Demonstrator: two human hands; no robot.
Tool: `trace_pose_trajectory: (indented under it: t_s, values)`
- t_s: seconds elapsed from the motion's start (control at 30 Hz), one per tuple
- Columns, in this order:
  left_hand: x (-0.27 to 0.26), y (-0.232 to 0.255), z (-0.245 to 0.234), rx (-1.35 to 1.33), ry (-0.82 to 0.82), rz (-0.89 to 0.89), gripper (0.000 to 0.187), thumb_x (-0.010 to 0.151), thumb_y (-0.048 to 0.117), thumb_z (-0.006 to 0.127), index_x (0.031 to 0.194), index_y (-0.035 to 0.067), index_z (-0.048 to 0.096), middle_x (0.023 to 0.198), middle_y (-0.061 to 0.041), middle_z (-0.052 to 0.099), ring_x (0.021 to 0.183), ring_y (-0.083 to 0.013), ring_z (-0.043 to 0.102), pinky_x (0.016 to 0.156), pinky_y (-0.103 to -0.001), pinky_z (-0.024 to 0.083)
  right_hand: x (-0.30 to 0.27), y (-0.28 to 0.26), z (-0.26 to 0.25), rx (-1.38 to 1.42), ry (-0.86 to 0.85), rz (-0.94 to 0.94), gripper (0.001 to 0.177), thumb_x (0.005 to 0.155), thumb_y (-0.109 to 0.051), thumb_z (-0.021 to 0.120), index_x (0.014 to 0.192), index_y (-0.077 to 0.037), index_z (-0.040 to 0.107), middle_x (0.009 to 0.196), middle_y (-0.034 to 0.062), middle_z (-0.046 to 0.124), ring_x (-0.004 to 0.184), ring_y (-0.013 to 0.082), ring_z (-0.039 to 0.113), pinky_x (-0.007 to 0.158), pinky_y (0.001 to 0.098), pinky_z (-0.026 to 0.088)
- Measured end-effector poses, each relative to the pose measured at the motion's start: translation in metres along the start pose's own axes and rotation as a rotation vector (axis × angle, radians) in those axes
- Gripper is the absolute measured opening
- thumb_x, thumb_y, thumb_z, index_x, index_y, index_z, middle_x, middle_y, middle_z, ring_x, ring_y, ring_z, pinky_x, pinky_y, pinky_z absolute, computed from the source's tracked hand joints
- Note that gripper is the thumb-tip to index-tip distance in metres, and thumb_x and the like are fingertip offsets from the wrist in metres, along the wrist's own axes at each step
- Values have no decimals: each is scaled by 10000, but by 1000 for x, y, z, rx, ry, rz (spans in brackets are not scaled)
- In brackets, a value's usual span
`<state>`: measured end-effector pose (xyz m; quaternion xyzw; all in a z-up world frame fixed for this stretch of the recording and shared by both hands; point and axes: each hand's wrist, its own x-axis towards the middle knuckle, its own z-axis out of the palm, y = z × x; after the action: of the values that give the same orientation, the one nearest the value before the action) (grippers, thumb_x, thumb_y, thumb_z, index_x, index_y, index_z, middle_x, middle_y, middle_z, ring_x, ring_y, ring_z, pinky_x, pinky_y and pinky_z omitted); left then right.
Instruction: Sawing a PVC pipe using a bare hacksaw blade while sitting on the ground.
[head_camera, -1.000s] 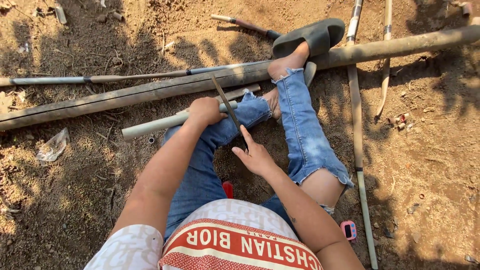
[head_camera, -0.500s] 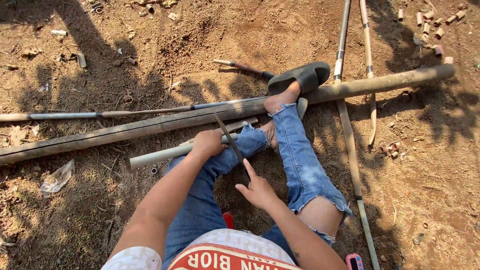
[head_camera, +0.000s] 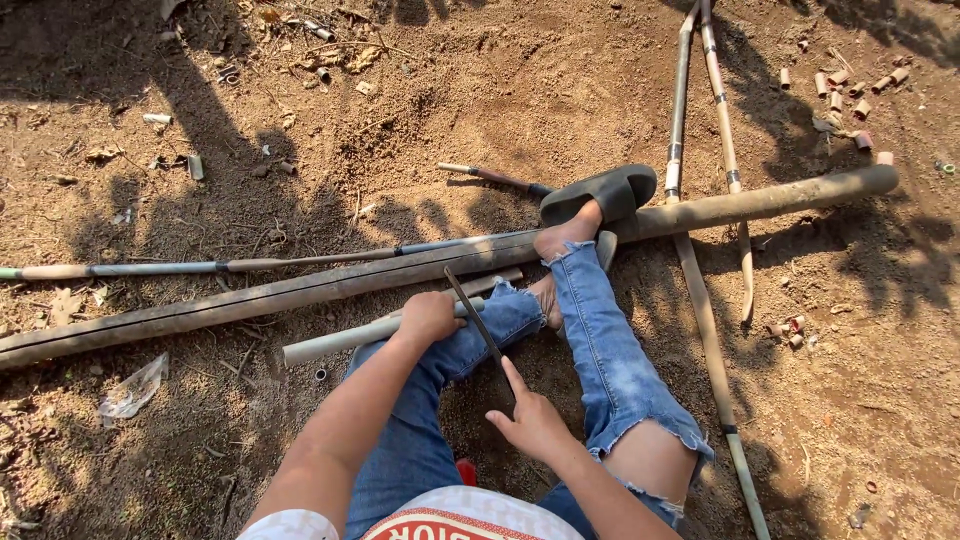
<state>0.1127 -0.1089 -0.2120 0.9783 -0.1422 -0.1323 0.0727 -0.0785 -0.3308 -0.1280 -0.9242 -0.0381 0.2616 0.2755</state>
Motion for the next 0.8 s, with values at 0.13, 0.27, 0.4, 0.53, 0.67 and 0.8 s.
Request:
trace_pose_trajectory:
  t_s: [0.13,0.27,0.4,0.53,0.67,0.8]
  values:
    - [1,1,4,-11,38,18,407,841,473,831,973,92,784,935,-109,801,867,-366,759,784,-484,588,31,-16,-6,-22,47,-38,1008,955,-407,700,1735,-189,100,787,152,746,757,346,749,696,441,591]
    - [0,1,2,13,34,8,421,843,495,827,962,92,791,933,-108,800,859,-368,758,772,-487,591,23,-20,-12,-25,1,-6,1008,966,-386,696,1739,-196,77,801,156,738,755,333,737,698,438,579]
    - [0,1,-3,-8,3,5,421,851,505,821,983,106,787,954,-99,799,893,-361,749,799,-480,582,-2,6,-2,116,-23,36,1017,982,-323,706,1749,-244,42,599,43,641,523,196,604,547,339,468]
    - [0,4,-2,-41,8,-1,404,865,451,825,1011,79,767,977,-133,800,881,-398,753,787,-505,588,-8,-5,-10,80,-32,83,1021,972,-335,707,1749,-236,52,626,46,667,544,196,635,560,330,496]
    - [1,4,3,38,42,28,426,858,495,824,940,78,792,940,-116,801,842,-364,762,757,-480,596,16,-21,-23,17,-32,59,990,980,-385,687,1747,-232,80,699,79,704,615,237,684,601,362,538]
    - [-2,4,0,51,29,46,412,867,487,821,945,82,796,937,-102,806,851,-346,770,755,-473,605,28,-31,-20,63,2,-4,1002,965,-365,702,1741,-190,94,687,95,699,605,243,682,592,367,545]
